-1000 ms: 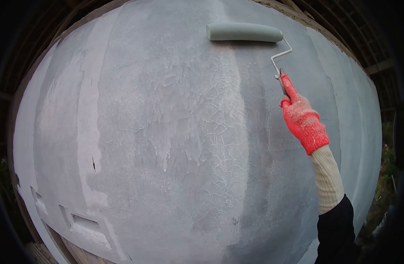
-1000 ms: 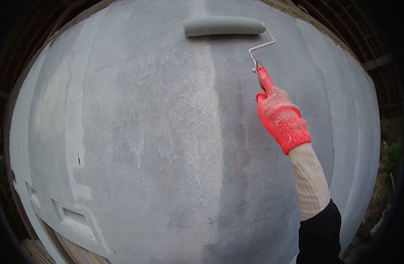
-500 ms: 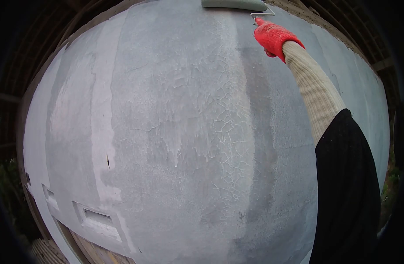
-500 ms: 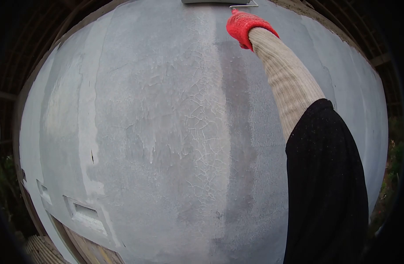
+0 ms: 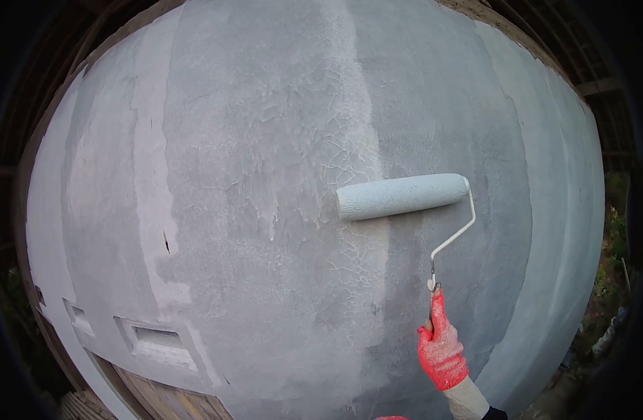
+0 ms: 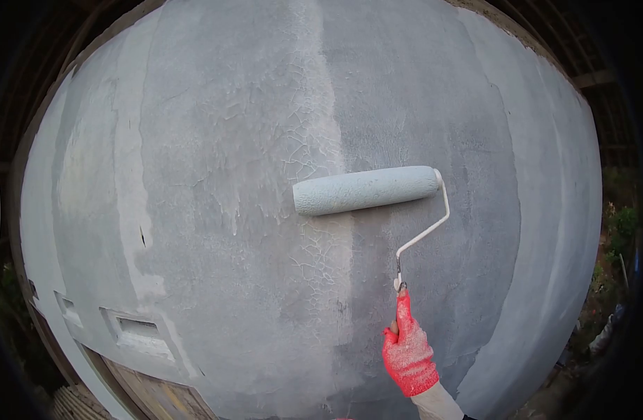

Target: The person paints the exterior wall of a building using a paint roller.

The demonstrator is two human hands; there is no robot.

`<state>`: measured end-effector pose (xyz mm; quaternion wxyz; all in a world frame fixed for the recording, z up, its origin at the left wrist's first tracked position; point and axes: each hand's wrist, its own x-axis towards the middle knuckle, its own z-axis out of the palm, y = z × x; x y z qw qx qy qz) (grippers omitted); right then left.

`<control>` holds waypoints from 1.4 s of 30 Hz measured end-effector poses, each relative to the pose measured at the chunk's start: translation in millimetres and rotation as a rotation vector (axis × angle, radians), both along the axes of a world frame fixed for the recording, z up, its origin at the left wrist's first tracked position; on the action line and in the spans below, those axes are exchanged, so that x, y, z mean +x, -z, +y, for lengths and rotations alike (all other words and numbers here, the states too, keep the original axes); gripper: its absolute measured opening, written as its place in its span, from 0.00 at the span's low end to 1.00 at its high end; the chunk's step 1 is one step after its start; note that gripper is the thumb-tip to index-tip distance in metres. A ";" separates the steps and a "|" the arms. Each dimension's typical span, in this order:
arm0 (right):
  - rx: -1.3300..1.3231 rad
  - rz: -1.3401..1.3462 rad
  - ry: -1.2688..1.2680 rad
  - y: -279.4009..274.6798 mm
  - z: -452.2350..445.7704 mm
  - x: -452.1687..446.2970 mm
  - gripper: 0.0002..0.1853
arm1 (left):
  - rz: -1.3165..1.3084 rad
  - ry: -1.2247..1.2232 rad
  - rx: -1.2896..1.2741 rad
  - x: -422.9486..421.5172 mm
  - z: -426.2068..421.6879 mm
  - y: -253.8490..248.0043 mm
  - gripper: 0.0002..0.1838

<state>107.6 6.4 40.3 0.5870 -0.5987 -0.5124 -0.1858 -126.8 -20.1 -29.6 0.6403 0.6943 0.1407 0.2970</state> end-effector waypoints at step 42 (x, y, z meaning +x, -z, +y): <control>0.129 0.048 -0.034 -314.3 13.1 -23.7 0.30 | -0.045 -0.029 -0.038 -35.2 -36.5 12.1 0.15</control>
